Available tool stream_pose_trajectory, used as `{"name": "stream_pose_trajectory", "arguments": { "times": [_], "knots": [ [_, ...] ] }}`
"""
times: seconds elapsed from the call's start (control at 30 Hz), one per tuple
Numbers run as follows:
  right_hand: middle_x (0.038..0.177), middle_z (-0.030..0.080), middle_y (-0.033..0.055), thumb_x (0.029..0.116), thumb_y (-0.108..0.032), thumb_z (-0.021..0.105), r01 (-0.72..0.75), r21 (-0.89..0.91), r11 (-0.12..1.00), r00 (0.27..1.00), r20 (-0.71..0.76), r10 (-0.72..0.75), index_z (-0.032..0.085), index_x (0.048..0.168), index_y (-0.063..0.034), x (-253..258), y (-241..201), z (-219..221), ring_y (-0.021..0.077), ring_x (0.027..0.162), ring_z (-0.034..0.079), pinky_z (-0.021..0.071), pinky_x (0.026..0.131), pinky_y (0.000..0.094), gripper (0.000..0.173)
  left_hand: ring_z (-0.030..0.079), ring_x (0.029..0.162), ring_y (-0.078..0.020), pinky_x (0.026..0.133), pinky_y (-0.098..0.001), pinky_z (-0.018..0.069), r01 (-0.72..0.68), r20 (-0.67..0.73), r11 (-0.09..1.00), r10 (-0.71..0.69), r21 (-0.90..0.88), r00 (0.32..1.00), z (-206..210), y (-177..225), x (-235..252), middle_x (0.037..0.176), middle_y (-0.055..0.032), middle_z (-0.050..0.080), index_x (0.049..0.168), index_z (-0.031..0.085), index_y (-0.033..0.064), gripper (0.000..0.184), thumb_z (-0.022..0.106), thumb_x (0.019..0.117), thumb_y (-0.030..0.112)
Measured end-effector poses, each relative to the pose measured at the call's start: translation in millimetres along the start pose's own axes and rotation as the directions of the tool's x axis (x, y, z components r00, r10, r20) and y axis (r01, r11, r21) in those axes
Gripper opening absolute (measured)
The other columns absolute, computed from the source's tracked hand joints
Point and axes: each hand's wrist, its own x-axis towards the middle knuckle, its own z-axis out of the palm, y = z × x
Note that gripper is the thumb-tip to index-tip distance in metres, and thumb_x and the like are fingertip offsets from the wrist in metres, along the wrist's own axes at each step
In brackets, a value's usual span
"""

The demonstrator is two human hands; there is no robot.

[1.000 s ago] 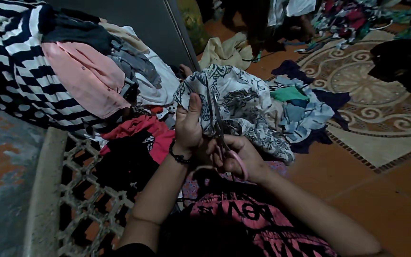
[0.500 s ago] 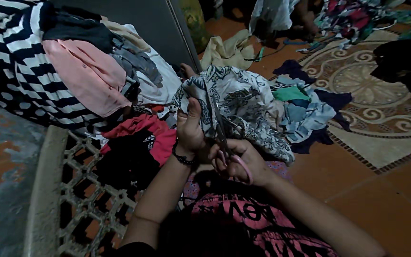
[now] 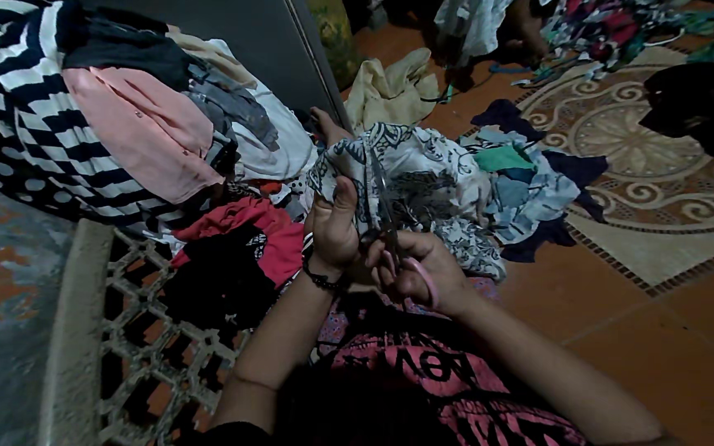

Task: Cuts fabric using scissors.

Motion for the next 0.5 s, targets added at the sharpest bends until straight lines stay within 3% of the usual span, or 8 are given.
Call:
{"name": "stream_pose_trajectory", "arguments": {
  "times": [0.07, 0.27, 0.5],
  "knots": [
    [0.072, 0.062, -0.0143, 0.0914, -0.051, 0.071, -0.001, 0.009, 1.0, 1.0, -0.011, 0.002, 0.07, 0.104, -0.0132, -0.8, 0.4, 0.7, -0.0067, 0.058, 0.055, 0.0475, 0.051, 0.0128, 0.04, 0.067, 0.07, 0.0002, 0.063, -0.0193, 0.0575, 0.013, 0.011, 1.0, -0.013, -0.005, 1.0, -0.8, -1.5, 0.3, 0.084, 0.0099, 0.07, 0.107, 0.065, 0.0271, 0.029, 0.052, 0.101, 0.052],
    [0.07, 0.06, -0.0156, 0.0902, -0.056, 0.07, -0.009, 0.005, 1.0, 0.999, -0.041, 0.009, 0.07, 0.105, -0.0157, 1.5, -3.8, 0.4, -0.0074, 0.056, 0.053, 0.046, 0.049, 0.0119, 0.043, 0.068, 0.076, 0.0016, 0.068, -0.0189, 0.0586, 0.002, 0.012, 1.0, -0.002, -0.009, 1.0, 2.1, -5.8, -4.3, 0.09, 0.0114, 0.073, 0.108, 0.067, 0.0287, 0.022, 0.055, 0.1017, 0.046],
    [0.071, 0.062, -0.0139, 0.0921, -0.05, 0.071, -0.024, 0.048, 0.999, 0.999, -0.048, 0.026, 0.07, 0.104, -0.0136, 0.6, -2.4, 2.2, -0.0055, 0.057, 0.056, 0.048, 0.05, 0.0136, 0.038, 0.067, 0.068, 0.0003, 0.063, -0.0189, 0.0577, 0.005, 0.008, 0.997, -0.005, -0.073, 1.0, 4.4, -10.9, -6.4, 0.082, 0.0088, 0.072, 0.104, 0.068, 0.0256, 0.017, 0.058, 0.1021, 0.039]
  ]
}}
